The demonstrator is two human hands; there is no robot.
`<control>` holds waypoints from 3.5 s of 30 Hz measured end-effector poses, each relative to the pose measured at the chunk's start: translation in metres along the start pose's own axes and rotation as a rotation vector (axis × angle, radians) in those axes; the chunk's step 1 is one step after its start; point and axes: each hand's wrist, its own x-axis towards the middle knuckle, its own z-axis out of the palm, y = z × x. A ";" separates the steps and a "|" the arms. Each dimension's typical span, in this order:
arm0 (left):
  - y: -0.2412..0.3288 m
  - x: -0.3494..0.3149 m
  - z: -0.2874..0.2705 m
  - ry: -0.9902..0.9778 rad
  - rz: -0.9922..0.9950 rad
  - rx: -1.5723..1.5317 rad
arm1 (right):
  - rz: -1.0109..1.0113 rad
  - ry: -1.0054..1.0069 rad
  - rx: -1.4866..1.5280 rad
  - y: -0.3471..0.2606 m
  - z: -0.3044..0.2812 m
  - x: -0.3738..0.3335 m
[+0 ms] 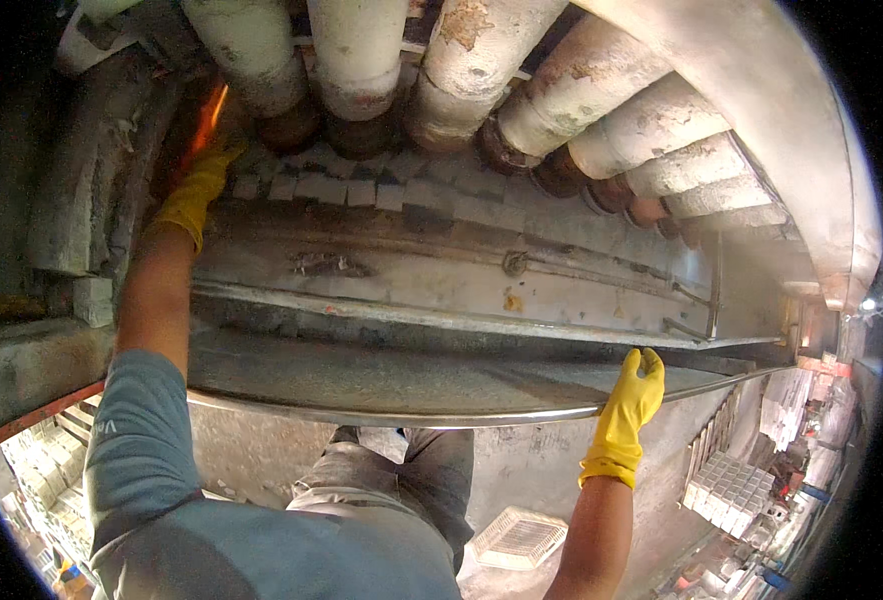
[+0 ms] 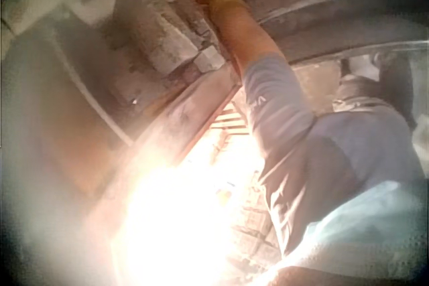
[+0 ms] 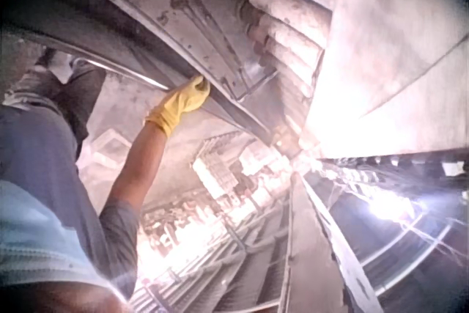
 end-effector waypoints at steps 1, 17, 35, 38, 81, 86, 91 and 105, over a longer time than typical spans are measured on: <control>-0.010 0.004 0.002 0.001 -0.005 -0.015 | -0.004 -0.006 0.009 -0.003 0.003 0.004; 0.046 -0.018 -0.081 -0.076 -0.192 0.026 | 0.055 0.002 -0.038 -0.052 0.015 0.033; 0.065 -0.005 -0.098 -0.002 -0.154 0.079 | 0.028 0.022 0.006 -0.081 0.026 0.055; 0.062 -0.004 -0.097 -0.021 -0.131 0.120 | 0.032 0.015 -0.038 -0.082 0.028 0.061; 0.071 -0.100 -0.053 -0.024 0.015 0.120 | 0.028 0.028 -0.025 0.007 0.004 0.002; 0.100 -0.115 -0.070 0.085 0.042 0.232 | 0.024 0.079 0.037 0.024 0.010 -0.001; 0.076 -0.120 -0.028 0.269 0.319 0.196 | -0.005 0.059 0.022 0.039 0.008 -0.005; 0.078 -0.150 -0.004 0.265 0.387 0.253 | 0.016 0.056 0.020 0.075 -0.012 -0.020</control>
